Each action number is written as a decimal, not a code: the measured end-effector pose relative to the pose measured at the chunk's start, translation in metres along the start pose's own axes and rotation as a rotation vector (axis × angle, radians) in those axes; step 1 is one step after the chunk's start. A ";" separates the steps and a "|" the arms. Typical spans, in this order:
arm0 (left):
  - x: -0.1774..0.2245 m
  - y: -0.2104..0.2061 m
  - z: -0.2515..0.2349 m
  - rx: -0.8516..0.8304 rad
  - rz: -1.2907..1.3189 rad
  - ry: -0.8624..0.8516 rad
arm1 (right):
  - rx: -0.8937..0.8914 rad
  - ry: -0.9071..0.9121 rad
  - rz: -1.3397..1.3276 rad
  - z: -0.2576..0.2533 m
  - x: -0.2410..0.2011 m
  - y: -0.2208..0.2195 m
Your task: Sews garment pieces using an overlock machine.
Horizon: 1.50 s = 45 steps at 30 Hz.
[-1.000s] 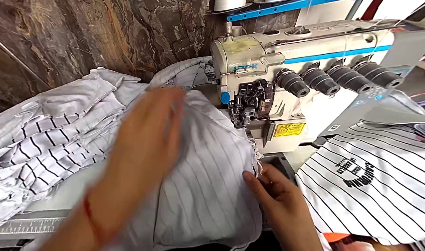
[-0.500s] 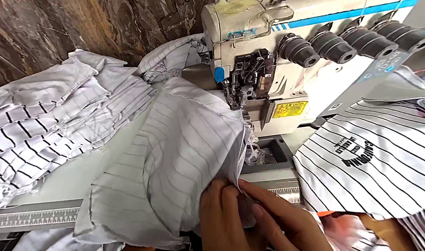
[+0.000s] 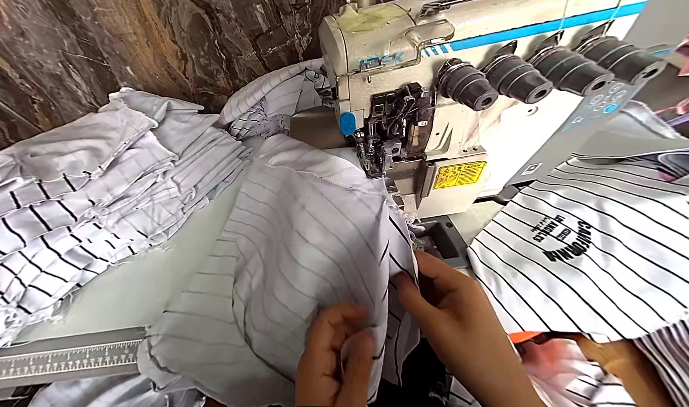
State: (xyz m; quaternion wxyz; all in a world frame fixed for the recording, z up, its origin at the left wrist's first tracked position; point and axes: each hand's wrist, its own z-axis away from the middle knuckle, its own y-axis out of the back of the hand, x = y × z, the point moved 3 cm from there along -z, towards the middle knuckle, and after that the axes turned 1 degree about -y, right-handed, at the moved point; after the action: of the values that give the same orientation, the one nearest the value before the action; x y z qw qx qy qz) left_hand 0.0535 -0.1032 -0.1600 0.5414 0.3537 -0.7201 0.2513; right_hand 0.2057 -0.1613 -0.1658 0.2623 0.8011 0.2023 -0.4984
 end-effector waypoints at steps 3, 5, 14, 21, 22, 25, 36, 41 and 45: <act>-0.005 0.001 0.015 -0.084 -0.098 -0.151 | -0.100 0.008 0.038 0.027 -0.004 0.013; -0.007 0.001 0.024 -0.115 -0.134 -0.238 | -0.165 -0.038 0.114 0.047 -0.014 0.020; -0.001 -0.004 0.059 -0.137 -0.320 -0.491 | -0.347 -0.102 0.082 0.107 -0.035 0.039; -0.010 -0.007 0.087 -0.147 -0.316 -0.617 | -0.254 -0.183 -0.144 0.139 -0.034 0.039; -0.012 -0.008 0.089 -0.145 -0.307 -0.607 | -0.253 -0.176 -0.165 0.140 -0.033 0.039; -0.015 -0.006 0.094 -0.110 -0.324 -0.627 | -0.235 -0.171 -0.186 0.146 -0.032 0.040; -0.032 -0.007 0.082 0.013 -0.130 -0.361 | -0.203 -0.297 -0.280 0.161 -0.028 0.042; -0.022 -0.005 0.068 0.016 -0.215 -0.509 | -0.203 -0.289 -0.289 0.162 -0.029 0.043; -0.020 0.004 0.065 0.000 -0.349 -0.685 | -0.204 -0.284 -0.293 0.162 -0.029 0.045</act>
State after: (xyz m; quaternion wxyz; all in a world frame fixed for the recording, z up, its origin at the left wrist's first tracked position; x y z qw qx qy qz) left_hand 0.0144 -0.1443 -0.1977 0.3043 0.5344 -0.7882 0.0226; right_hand 0.1078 -0.2991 -0.1892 0.2927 0.6544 0.3267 -0.6159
